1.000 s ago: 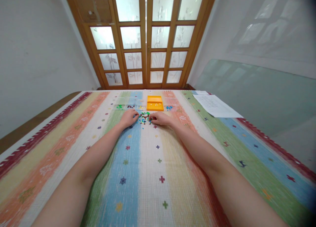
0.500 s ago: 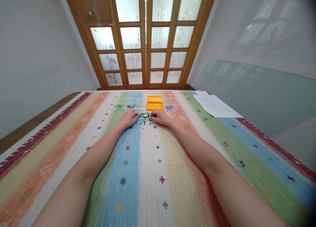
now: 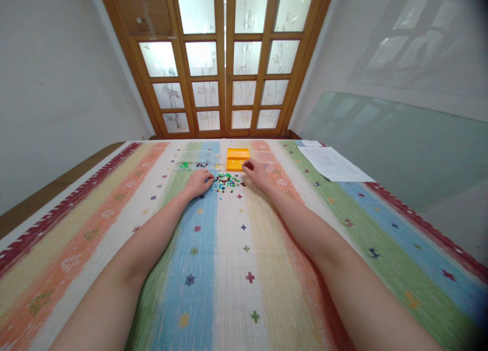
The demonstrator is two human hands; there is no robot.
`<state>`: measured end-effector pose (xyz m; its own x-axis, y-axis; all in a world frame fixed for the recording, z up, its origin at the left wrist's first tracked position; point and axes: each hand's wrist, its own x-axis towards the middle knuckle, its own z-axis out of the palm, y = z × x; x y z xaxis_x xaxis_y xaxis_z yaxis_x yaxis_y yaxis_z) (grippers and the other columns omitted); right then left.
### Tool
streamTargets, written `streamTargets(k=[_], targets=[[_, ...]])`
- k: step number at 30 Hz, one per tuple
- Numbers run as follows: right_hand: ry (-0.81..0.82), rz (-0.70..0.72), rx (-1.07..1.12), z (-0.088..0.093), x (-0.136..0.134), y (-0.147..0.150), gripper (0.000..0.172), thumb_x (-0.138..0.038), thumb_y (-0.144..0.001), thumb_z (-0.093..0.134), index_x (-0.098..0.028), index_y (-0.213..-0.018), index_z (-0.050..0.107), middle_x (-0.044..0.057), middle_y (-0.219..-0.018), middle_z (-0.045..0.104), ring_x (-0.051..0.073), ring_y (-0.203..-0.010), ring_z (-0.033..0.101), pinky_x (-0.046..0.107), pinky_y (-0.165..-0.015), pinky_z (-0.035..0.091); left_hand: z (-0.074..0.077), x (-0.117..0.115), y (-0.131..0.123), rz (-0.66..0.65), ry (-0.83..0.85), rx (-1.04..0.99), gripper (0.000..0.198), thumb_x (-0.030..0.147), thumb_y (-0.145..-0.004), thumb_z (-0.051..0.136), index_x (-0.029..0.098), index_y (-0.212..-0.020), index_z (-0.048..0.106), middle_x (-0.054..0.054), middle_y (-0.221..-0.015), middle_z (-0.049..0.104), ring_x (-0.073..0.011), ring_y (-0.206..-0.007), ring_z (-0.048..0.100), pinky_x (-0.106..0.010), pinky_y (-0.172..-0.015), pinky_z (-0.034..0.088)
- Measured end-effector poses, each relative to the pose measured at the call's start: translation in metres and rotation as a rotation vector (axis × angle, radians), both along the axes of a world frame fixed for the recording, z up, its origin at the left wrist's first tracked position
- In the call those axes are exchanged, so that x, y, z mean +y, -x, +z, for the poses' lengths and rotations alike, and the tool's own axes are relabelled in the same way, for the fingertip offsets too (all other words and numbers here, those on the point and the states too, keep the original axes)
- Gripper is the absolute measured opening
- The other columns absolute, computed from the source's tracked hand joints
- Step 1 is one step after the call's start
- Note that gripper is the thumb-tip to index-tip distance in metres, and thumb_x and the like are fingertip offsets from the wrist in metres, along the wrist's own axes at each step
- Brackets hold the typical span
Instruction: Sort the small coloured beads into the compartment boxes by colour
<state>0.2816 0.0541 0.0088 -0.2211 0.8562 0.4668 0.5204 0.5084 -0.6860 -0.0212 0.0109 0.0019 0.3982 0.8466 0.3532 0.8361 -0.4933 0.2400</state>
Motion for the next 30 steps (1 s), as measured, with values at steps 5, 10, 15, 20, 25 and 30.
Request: streamTargets(k=[5,10,15,20,25,30], targets=[[-0.004,-0.280,0.034,-0.001,0.017,-0.026,0.024,-0.027,-0.090,0.051,-0.018,-0.104,0.069,0.011,-0.099,0.073,0.025,-0.090,0.064,0.034,-0.083,0.048,0.001,-0.001,0.000,0.013,0.011,0.001,0.026,0.033,-0.100,0.056,0.023,-0.101,0.080,-0.008,-0.103,0.073,-0.0249,-0.103,0.065,-0.037,-0.096,0.049],[0.046,-0.487,0.081,-0.007,0.026,-0.042,0.029,-0.026,-0.094,0.049,-0.019,-0.113,0.069,0.010,-0.102,0.074,0.024,-0.088,0.064,0.032,-0.079,0.047,0.001,0.000,0.002,0.001,0.002,-0.004,0.027,0.033,-0.100,0.055,0.022,-0.101,0.080,-0.009,-0.104,0.073,-0.0247,-0.103,0.065,-0.037,-0.095,0.049],[-0.010,-0.471,0.037,-0.010,0.027,-0.043,0.026,-0.023,-0.094,0.047,-0.019,-0.109,0.069,0.011,-0.109,0.073,0.024,-0.095,0.064,0.032,-0.083,0.048,0.002,0.000,0.003,0.019,0.019,-0.004,0.027,0.033,-0.099,0.055,0.023,-0.100,0.080,-0.008,-0.103,0.073,-0.0240,-0.102,0.065,-0.036,-0.096,0.049],[-0.037,-0.310,-0.098,-0.010,0.021,-0.032,0.022,-0.025,-0.094,0.051,-0.019,-0.098,0.072,0.010,-0.103,0.075,0.024,-0.094,0.064,0.033,-0.086,0.048,0.001,0.002,0.005,0.042,0.000,-0.021,0.027,0.033,-0.098,0.055,0.023,-0.098,0.080,-0.009,-0.104,0.074,-0.0250,-0.102,0.065,-0.037,-0.096,0.049],[-0.044,-0.171,-0.233,-0.008,0.008,-0.012,0.025,-0.023,-0.096,0.052,-0.018,-0.098,0.076,0.010,-0.100,0.077,0.023,-0.091,0.065,0.033,-0.086,0.048,0.000,0.010,0.016,0.103,0.043,-0.122,0.027,0.033,-0.094,0.055,0.021,-0.093,0.079,-0.009,-0.101,0.077,-0.0250,-0.096,0.067,-0.036,-0.089,0.050],[-0.061,-0.081,-0.336,-0.006,-0.001,-0.002,0.024,-0.020,-0.096,0.054,-0.018,-0.099,0.078,0.010,-0.102,0.078,0.023,-0.093,0.066,0.032,-0.084,0.046,0.007,0.019,0.044,0.122,0.256,-0.230,0.030,0.041,-0.088,0.057,0.020,-0.088,0.078,-0.005,-0.086,0.078,-0.0228,-0.080,0.066,-0.032,-0.073,0.049]])
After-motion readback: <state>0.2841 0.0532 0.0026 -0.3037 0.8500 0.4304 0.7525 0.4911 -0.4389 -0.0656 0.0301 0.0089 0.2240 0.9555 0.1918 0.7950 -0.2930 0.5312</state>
